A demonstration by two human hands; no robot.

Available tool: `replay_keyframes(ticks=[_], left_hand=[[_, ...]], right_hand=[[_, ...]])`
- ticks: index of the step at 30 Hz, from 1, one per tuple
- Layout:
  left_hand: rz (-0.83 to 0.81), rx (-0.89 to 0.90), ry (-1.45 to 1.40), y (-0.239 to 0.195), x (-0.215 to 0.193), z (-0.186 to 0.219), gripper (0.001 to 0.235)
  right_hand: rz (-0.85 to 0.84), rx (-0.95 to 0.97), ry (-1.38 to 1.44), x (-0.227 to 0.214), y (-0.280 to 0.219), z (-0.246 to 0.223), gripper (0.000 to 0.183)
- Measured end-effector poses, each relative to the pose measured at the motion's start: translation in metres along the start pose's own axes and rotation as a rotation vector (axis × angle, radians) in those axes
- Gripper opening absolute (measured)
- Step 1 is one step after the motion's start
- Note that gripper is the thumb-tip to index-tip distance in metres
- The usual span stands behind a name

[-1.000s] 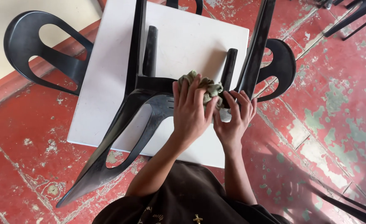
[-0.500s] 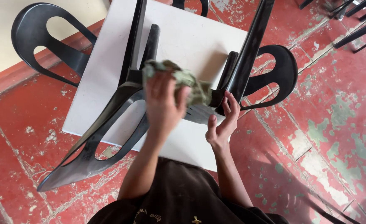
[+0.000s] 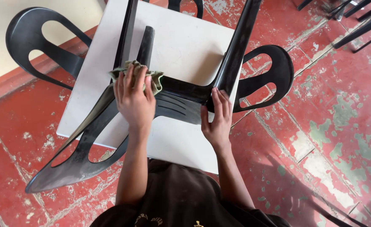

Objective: Wringing a cloth in a bucket and using it to wipe down a plastic chair placed on a table.

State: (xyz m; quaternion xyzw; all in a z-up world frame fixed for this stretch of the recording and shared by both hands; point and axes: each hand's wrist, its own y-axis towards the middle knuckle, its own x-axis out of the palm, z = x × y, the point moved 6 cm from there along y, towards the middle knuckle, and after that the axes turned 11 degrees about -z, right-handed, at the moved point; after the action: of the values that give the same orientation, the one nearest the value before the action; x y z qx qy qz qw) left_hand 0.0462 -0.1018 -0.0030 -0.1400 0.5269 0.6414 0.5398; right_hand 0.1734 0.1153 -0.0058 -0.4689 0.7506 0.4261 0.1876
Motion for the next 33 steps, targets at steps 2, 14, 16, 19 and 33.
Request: replay_keyframes(ticks=[2,14,16,19,33], left_hand=[[0.030,0.068,-0.034,-0.011,0.016,0.033,0.027],[0.053,0.481,-0.284,-0.006,0.032,0.012,0.030],[0.064,0.426,-0.217,0.006,0.030,-0.017,0.031],[0.138,0.462,-0.171,0.013,0.020,-0.034,0.028],[-0.191,0.716,-0.448,-0.034,-0.020,0.032,0.040]], right_hand=[[0.027,-0.023,-0.080,0.001,-0.002,0.001,0.056],[0.196,0.083,0.032,-0.005,0.003,0.008,0.082],[0.193,0.078,-0.016,-0.002,0.002,0.000,0.089],[0.185,0.085,-0.060,0.011,-0.001,-0.019,0.088],[0.174,0.078,0.446,0.077,-0.042,-0.059,0.070]])
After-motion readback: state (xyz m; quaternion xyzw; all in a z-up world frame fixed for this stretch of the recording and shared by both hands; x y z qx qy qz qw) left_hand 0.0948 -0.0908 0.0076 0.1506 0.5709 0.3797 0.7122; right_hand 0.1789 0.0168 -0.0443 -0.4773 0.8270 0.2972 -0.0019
